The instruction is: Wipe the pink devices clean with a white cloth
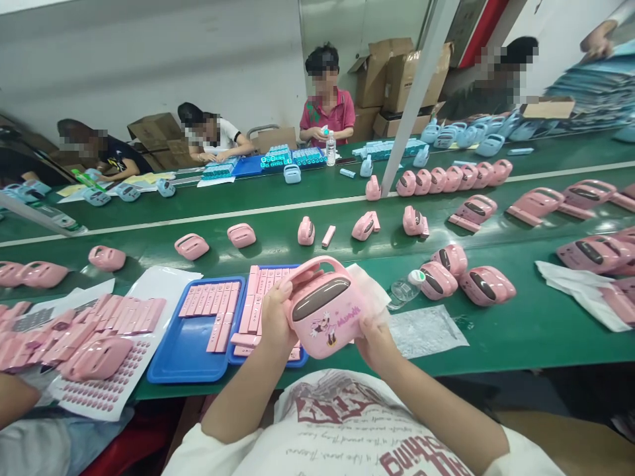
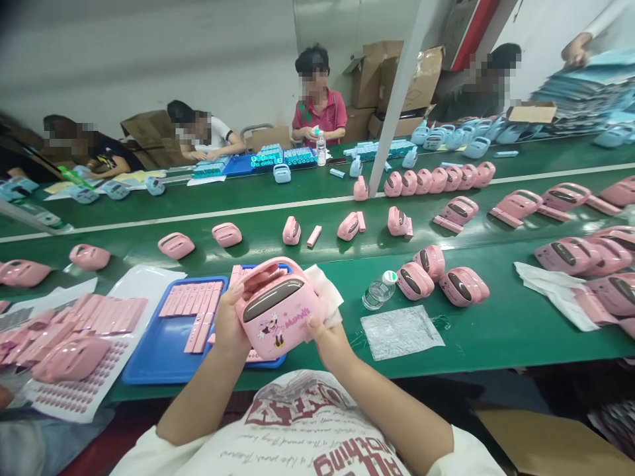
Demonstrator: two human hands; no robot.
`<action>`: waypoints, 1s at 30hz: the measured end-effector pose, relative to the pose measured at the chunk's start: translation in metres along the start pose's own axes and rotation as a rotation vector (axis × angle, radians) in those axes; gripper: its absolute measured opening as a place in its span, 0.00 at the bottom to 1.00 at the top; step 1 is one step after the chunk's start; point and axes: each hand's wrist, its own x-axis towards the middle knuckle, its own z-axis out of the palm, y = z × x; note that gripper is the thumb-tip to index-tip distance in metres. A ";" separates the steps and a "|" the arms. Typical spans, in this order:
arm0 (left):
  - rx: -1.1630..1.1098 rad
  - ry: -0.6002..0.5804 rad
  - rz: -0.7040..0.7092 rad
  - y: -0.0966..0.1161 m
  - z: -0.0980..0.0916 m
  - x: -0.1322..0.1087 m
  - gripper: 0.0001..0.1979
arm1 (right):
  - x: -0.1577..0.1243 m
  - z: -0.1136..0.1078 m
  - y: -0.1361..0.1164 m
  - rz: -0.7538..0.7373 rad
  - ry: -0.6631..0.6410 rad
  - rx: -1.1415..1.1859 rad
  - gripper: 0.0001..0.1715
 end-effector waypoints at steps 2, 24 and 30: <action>-0.039 -0.002 -0.005 -0.004 0.001 0.007 0.14 | 0.001 0.006 -0.002 0.160 0.051 0.237 0.38; 1.042 -0.259 0.371 -0.051 -0.026 -0.001 0.38 | 0.040 -0.021 -0.028 -0.547 0.002 -0.752 0.22; 1.365 -0.254 1.018 -0.061 -0.034 0.008 0.26 | 0.037 0.003 -0.023 -0.970 -0.105 -1.376 0.17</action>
